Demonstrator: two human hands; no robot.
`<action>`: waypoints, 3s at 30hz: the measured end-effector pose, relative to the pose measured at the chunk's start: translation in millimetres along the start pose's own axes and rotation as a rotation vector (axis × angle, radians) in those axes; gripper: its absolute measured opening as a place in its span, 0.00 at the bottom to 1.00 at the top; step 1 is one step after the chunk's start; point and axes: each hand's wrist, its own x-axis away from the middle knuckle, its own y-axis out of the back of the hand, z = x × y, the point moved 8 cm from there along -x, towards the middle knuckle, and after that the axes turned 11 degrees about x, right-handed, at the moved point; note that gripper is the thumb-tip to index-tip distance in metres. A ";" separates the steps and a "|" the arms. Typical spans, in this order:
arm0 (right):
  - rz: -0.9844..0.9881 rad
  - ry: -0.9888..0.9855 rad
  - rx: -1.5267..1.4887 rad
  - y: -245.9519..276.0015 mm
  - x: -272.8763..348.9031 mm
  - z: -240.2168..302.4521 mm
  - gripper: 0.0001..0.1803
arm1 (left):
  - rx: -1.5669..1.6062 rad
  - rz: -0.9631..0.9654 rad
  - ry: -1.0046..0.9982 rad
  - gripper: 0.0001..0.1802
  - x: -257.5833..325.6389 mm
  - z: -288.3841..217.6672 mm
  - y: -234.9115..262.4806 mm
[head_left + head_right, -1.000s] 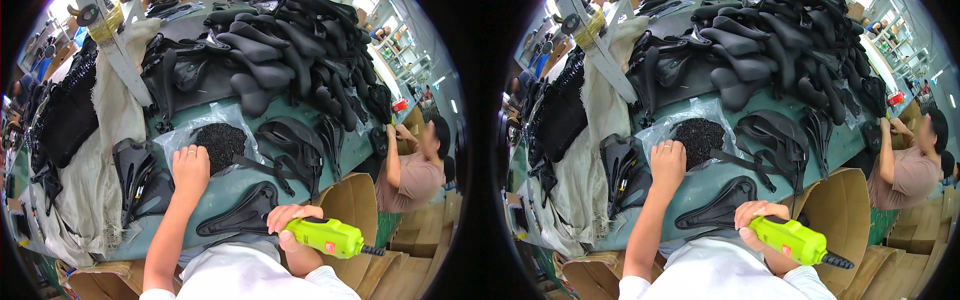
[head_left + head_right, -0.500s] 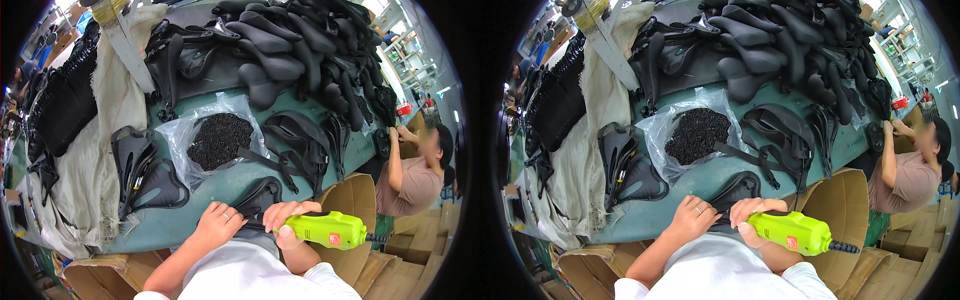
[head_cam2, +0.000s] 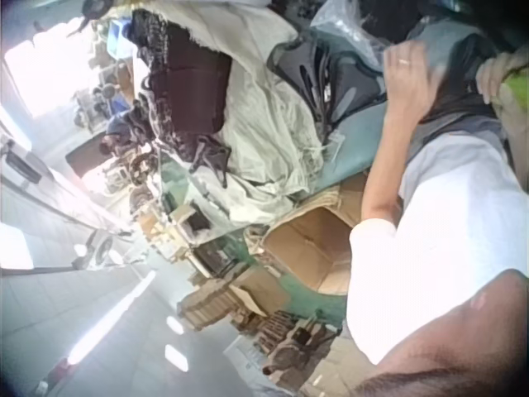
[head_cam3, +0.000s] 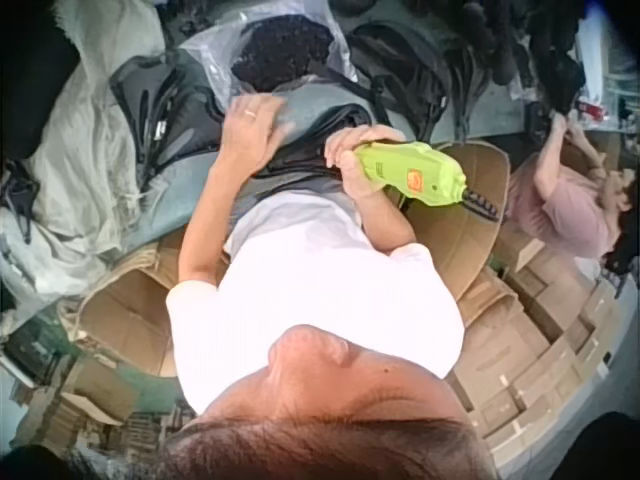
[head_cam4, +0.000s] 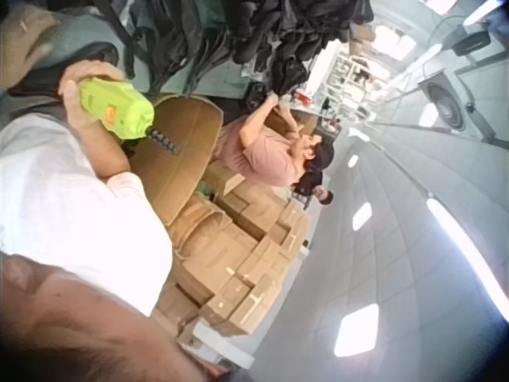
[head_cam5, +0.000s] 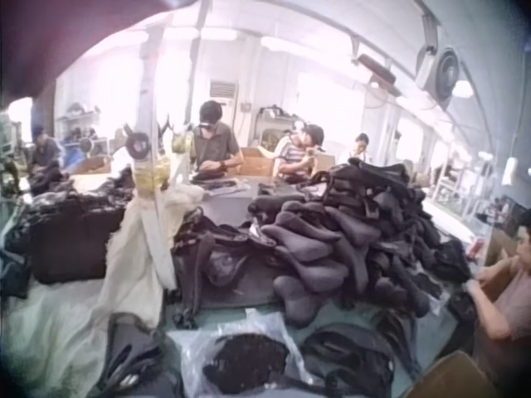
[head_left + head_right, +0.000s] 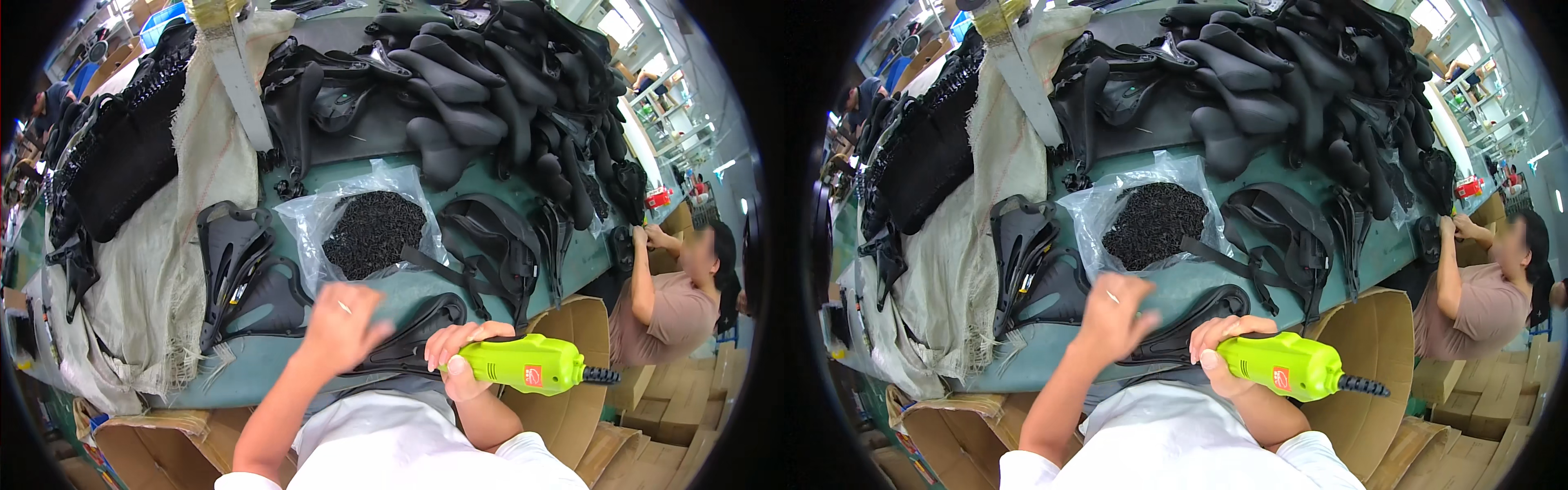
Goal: The person trims bicycle saddle covers using scissors and assembles bicycle saddles by driving screws into the seat bases with an electric screwdriver.
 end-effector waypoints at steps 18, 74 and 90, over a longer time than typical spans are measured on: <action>0.008 0.025 0.058 -9.7 0.8 -15.1 0.24 | -0.720 -0.047 0.174 0.02 -41.4 77.3 0.4; 0.118 -0.064 -0.256 -4.5 13.8 -3.8 0.27 | 0.143 0.121 0.035 0.19 61.9 -36.7 -35.8; 0.393 0.195 0.053 -28.4 32.8 1.2 0.26 | -0.093 0.320 0.259 0.48 81.2 -6.7 -43.0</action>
